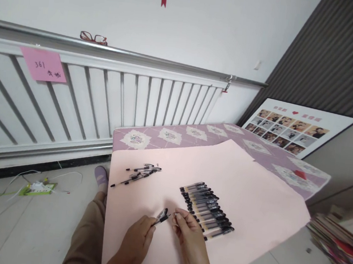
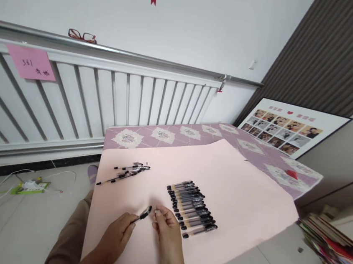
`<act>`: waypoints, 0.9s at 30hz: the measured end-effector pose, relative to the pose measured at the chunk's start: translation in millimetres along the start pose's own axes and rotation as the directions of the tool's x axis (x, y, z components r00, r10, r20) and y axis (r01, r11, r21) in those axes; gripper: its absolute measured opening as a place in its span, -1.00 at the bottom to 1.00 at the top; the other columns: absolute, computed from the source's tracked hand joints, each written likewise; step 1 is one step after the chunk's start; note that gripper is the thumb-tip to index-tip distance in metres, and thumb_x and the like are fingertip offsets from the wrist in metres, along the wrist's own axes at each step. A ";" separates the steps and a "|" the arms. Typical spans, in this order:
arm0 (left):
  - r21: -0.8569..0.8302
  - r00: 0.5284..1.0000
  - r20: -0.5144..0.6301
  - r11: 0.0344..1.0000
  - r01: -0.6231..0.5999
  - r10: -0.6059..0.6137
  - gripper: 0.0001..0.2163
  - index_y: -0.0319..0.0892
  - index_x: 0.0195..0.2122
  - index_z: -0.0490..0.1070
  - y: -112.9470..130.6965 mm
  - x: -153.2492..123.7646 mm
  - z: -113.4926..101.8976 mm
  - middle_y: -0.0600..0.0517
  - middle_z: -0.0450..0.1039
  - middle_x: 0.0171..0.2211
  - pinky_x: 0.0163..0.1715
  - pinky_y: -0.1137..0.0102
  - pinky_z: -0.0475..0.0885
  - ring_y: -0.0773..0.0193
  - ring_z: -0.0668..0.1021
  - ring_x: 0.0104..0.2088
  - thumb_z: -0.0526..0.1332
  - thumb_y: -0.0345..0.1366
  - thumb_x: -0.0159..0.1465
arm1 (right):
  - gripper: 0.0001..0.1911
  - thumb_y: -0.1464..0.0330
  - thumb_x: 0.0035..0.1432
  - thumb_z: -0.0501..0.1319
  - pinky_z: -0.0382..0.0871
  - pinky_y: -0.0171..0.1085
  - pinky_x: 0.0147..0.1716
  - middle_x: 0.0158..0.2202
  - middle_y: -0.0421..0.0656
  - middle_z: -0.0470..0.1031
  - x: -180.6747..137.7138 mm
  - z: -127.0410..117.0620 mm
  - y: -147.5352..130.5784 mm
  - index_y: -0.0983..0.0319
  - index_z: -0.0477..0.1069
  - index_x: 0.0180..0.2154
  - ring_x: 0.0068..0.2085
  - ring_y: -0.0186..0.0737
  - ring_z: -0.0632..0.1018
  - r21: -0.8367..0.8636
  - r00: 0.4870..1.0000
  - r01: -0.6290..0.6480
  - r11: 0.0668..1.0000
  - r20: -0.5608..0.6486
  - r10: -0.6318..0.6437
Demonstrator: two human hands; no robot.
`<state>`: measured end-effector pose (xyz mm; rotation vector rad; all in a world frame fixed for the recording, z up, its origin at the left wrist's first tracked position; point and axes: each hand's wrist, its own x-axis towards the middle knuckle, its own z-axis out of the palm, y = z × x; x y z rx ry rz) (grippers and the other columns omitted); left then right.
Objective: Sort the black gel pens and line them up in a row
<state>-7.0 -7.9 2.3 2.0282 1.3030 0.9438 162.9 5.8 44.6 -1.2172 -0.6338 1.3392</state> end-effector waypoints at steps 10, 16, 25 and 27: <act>-0.016 1.000 0.018 1.000 0.003 -0.003 -0.78 -0.08 -0.13 0.32 5.6 1.0 -3.9 0.02 0.40 -0.28 -0.24 0.36 0.38 0.24 0.46 -0.27 -0.05 -0.37 0.29 | -0.71 0.19 -0.20 0.39 0.31 -0.38 -0.42 -0.47 -0.25 0.48 -3.3 0.3 -0.3 0.17 0.51 -0.38 -0.43 -0.35 0.42 -0.080 0.999 0.001 0.997 0.053 0.004; 0.002 1.000 0.017 1.000 0.003 -0.003 -0.77 -0.07 -0.11 0.33 5.9 1.6 -5.1 0.02 0.41 -0.27 -0.23 0.35 0.38 0.23 0.46 -0.27 -0.04 -0.38 0.28 | -0.69 0.17 -0.21 0.39 0.30 -0.36 -0.41 -0.48 -0.24 0.48 -4.2 0.2 -2.7 0.18 0.50 -0.37 -0.43 -0.32 0.43 -0.100 0.999 0.009 0.995 0.049 -0.004; 0.020 1.000 0.005 1.000 0.007 -0.007 -0.76 -0.09 -0.11 0.36 6.1 1.4 -3.7 0.00 0.42 -0.28 -0.22 0.33 0.39 0.22 0.46 -0.26 -0.02 -0.37 0.27 | -0.69 0.18 -0.21 0.38 0.31 -0.34 -0.40 -0.50 -0.24 0.46 -3.4 -6.0 -5.3 0.19 0.51 -0.37 -0.43 -0.31 0.43 -0.168 0.999 0.029 0.985 0.033 -0.024; 0.020 1.000 0.004 1.000 0.002 -0.002 -0.75 -0.08 -0.10 0.36 6.1 1.6 -3.6 0.00 0.42 -0.28 -0.22 0.33 0.40 0.22 0.46 -0.27 -0.02 -0.37 0.27 | -0.69 0.18 -0.22 0.39 0.31 -0.33 -0.40 -0.50 -0.24 0.46 -4.3 -5.7 -6.3 0.19 0.51 -0.37 -0.43 -0.30 0.43 -0.158 0.999 0.028 0.987 0.029 -0.024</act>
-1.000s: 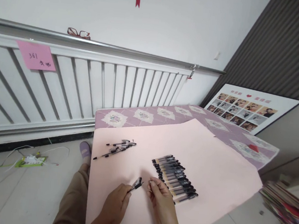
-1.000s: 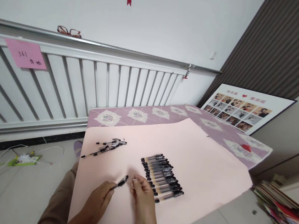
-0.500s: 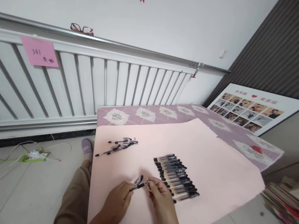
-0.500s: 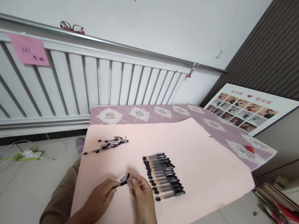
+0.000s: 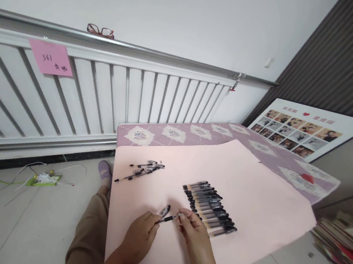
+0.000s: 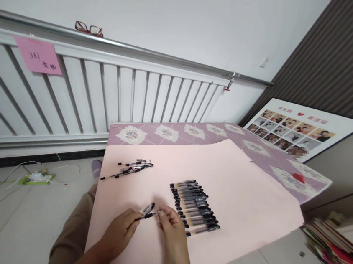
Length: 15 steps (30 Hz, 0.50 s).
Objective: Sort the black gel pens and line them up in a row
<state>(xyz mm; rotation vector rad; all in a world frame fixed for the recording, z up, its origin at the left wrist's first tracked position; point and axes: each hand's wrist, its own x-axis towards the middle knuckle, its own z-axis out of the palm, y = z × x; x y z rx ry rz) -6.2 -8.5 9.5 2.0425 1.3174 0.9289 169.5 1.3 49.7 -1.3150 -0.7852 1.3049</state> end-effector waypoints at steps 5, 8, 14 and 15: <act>-0.001 1.000 0.010 1.000 0.010 -0.010 -0.76 -0.08 -0.11 0.36 1.9 0.8 -1.9 0.02 0.42 -0.28 -0.22 0.34 0.39 0.23 0.46 -0.27 -0.01 -0.39 0.26 | -0.70 0.18 -0.18 0.37 0.30 -0.33 -0.40 -0.52 -0.25 0.45 -3.0 1.9 -4.2 0.19 0.51 -0.37 -0.45 -0.31 0.41 -0.036 0.999 0.027 0.999 0.021 -0.026; 0.002 1.000 0.014 1.000 0.009 -0.009 -0.76 -0.09 -0.12 0.37 2.5 0.7 -2.5 0.02 0.42 -0.27 -0.21 0.34 0.39 0.23 0.46 -0.25 0.00 -0.40 0.26 | -0.72 0.17 -0.15 0.35 0.28 -0.33 -0.40 -0.52 -0.26 0.45 -3.1 1.9 -4.5 0.18 0.52 -0.38 -0.47 -0.32 0.38 -0.121 0.996 0.045 0.992 0.085 -0.035; 0.001 1.000 0.007 1.000 -0.001 0.001 -0.75 -0.09 -0.12 0.37 1.9 0.0 -2.3 0.02 0.42 -0.28 -0.21 0.34 0.39 0.23 0.46 -0.26 0.01 -0.41 0.25 | -0.72 0.16 -0.13 0.34 0.25 -0.33 -0.41 -0.53 -0.27 0.44 0.0 -0.2 0.8 0.18 0.52 -0.37 -0.48 -0.33 0.36 -0.165 0.990 0.052 0.985 0.137 -0.029; -0.003 1.000 0.004 1.000 -0.002 0.002 -0.76 -0.09 -0.12 0.37 1.9 0.0 -2.3 0.01 0.42 -0.28 -0.21 0.34 0.39 0.23 0.46 -0.26 0.01 -0.41 0.24 | -0.72 0.16 -0.14 0.34 0.26 -0.32 -0.40 -0.52 -0.26 0.44 0.2 -0.6 1.2 0.18 0.52 -0.37 -0.48 -0.33 0.36 -0.160 0.990 0.048 0.986 0.136 -0.026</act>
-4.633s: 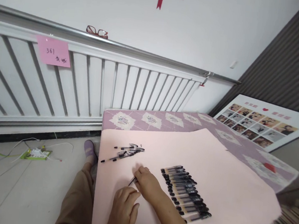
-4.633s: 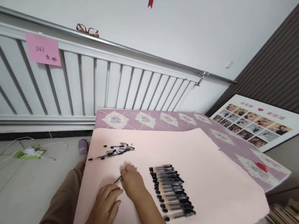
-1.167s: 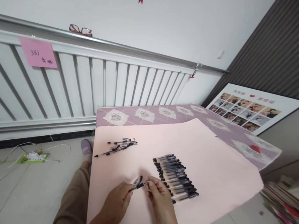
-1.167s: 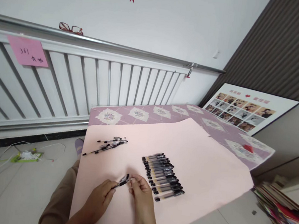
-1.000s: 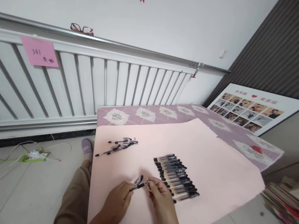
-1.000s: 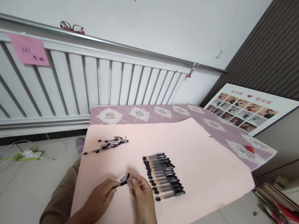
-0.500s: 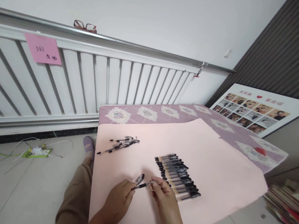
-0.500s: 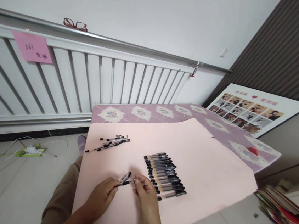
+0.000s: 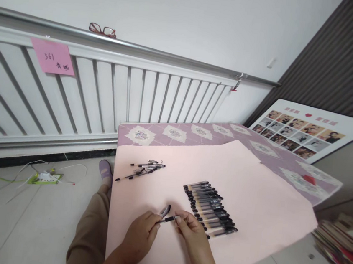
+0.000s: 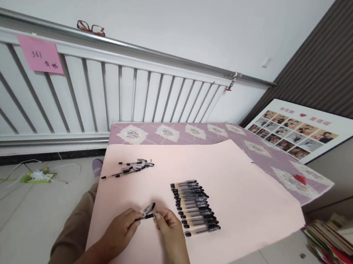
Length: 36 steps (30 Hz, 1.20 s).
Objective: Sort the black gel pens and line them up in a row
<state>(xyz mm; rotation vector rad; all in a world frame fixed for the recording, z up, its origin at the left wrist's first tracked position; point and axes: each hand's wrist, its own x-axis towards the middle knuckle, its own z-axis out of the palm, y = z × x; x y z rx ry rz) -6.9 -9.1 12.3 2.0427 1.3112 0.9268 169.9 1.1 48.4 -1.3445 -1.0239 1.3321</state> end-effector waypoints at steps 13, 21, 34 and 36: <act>0.007 0.997 -0.070 0.999 -0.033 0.033 -0.80 -0.09 -0.21 0.45 -2.5 1.5 0.7 0.01 0.42 -0.33 -0.25 0.34 0.40 0.24 0.46 -0.29 0.08 -0.42 0.22 | -0.77 0.18 -0.13 0.32 0.29 -0.31 -0.38 -0.51 -0.23 0.47 -6.2 -9.8 -9.4 0.19 0.50 -0.46 -0.41 -0.22 0.43 -0.222 0.992 0.095 0.970 0.097 -0.075; 0.048 0.993 -0.093 0.997 -0.068 0.072 -0.78 -0.09 -0.17 0.45 -5.6 -0.2 2.6 -0.01 0.42 -0.33 -0.26 0.32 0.40 0.23 0.45 -0.29 0.06 -0.40 0.25 | -0.80 0.22 0.01 0.20 0.22 -0.33 -0.44 -0.56 -0.25 0.38 -7.9 -7.0 -8.8 0.18 0.40 -0.54 -0.45 -0.25 0.37 -0.441 0.973 0.227 0.868 0.144 -0.181; 0.068 0.992 -0.100 0.995 -0.068 0.075 -0.77 -0.09 -0.12 0.45 -7.0 -1.7 3.0 -0.04 0.42 -0.31 -0.23 0.26 0.39 0.20 0.44 -0.28 0.05 -0.37 0.27 | -0.64 0.18 0.14 0.09 0.09 -0.32 -0.50 -0.62 -0.26 0.27 -11.4 -1.2 -5.1 0.17 0.21 -0.64 -0.52 -0.26 0.30 -0.645 0.956 0.293 0.706 0.176 -0.236; 0.084 0.992 -0.104 0.995 -0.060 0.069 -0.78 -0.08 -0.13 0.45 -5.8 -1.6 2.4 -0.03 0.43 -0.32 -0.23 0.24 0.39 0.19 0.44 -0.28 0.07 -0.37 0.26 | -0.63 0.18 0.15 0.08 0.09 -0.32 -0.51 -0.63 -0.27 0.24 -11.1 -2.2 -3.6 0.17 0.20 -0.64 -0.53 -0.27 0.29 -0.634 0.957 0.288 0.718 0.173 -0.231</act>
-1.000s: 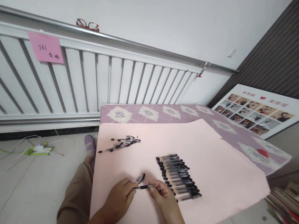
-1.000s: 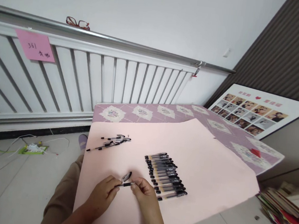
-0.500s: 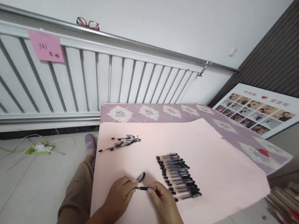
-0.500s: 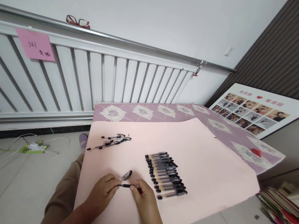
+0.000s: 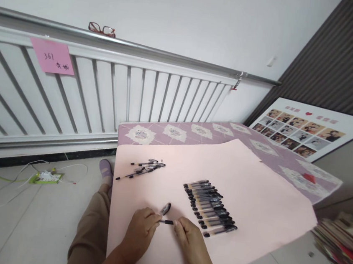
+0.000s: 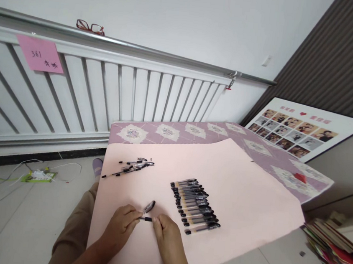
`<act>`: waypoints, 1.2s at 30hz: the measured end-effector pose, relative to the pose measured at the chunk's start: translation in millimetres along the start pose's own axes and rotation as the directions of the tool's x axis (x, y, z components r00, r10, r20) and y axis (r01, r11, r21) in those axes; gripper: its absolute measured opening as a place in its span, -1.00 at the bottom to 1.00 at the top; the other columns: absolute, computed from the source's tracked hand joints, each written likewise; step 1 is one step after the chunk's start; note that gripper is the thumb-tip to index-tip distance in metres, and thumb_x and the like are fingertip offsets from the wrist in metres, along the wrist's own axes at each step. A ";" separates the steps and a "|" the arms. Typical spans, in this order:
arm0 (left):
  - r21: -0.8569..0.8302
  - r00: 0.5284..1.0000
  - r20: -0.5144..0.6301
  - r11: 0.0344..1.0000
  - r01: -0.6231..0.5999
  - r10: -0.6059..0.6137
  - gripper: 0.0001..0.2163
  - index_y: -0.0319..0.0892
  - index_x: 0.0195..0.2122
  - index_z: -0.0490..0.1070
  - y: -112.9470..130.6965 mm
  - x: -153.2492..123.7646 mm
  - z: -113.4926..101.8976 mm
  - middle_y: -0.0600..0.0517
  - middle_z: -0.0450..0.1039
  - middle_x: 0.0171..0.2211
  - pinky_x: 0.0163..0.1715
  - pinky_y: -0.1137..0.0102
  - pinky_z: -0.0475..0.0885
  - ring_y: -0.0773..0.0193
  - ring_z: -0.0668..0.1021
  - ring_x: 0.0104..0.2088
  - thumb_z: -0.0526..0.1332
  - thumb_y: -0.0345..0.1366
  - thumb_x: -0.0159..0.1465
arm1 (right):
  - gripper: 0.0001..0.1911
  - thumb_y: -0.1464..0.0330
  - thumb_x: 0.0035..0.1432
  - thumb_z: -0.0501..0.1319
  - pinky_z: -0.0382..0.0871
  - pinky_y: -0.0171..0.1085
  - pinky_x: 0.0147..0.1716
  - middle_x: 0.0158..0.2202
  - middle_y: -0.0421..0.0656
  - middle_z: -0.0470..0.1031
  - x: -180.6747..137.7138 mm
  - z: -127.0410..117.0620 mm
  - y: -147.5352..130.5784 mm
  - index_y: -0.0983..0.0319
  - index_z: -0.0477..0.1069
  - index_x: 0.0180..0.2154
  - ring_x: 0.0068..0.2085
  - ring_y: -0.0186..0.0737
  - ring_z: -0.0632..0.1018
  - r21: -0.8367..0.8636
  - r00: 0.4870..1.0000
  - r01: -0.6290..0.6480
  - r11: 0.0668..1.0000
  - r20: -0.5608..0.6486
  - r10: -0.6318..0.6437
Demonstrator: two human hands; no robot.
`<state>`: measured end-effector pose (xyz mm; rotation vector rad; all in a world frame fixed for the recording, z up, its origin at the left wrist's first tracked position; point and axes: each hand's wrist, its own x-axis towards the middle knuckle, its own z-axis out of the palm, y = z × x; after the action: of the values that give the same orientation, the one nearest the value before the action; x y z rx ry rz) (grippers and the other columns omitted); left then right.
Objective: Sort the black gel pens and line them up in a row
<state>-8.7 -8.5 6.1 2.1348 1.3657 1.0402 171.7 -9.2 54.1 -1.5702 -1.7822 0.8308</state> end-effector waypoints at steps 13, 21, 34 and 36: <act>0.036 1.000 0.002 0.999 -0.004 0.004 -0.78 -0.09 -0.13 0.44 -1.3 -0.4 2.3 -0.02 0.45 -0.30 -0.21 0.25 0.39 0.18 0.46 -0.27 0.08 -0.38 0.25 | -0.86 0.27 0.09 0.15 0.27 -0.30 -0.30 -0.42 -0.20 0.48 -0.1 -1.7 3.9 0.17 0.43 -0.38 -0.34 -0.18 0.45 0.201 0.999 -0.033 0.979 0.012 0.031; 0.034 0.999 -0.019 0.999 -0.031 0.031 -0.79 -0.08 -0.15 0.45 -5.0 -0.9 4.2 0.00 0.46 -0.32 -0.24 0.24 0.39 0.20 0.46 -0.30 0.10 -0.40 0.24 | -0.79 0.23 0.14 0.08 0.25 -0.33 -0.37 -0.47 -0.22 0.40 -1.3 -1.3 1.7 0.19 0.32 -0.46 -0.38 -0.23 0.41 0.079 1.000 -0.018 0.997 0.027 0.016; 0.067 0.982 -0.151 0.992 -0.106 0.115 -0.80 -0.12 -0.16 0.44 -6.3 -4.2 5.0 -0.03 0.47 -0.32 -0.26 0.22 0.40 0.18 0.46 -0.31 0.04 -0.30 0.31 | -0.70 0.18 0.16 0.03 0.15 -0.36 -0.50 -0.60 -0.30 0.19 -0.6 11.8 3.9 0.17 0.17 -0.55 -0.51 -0.30 0.28 0.051 0.997 -0.041 0.998 -0.066 0.044; 0.070 0.980 -0.159 0.992 -0.107 0.117 -0.80 -0.12 -0.17 0.44 -5.9 -4.4 5.2 -0.03 0.46 -0.32 -0.27 0.22 0.40 0.18 0.46 -0.31 0.04 -0.30 0.31 | -0.67 0.16 0.15 0.03 0.13 -0.36 -0.52 -0.62 -0.32 0.14 -0.2 13.9 4.5 0.17 0.12 -0.58 -0.52 -0.31 0.26 0.051 0.995 -0.062 0.997 -0.073 0.066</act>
<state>-9.4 -9.5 -2.8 2.2362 1.3795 1.2562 163.5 -9.7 42.0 -1.6131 -1.6553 0.8282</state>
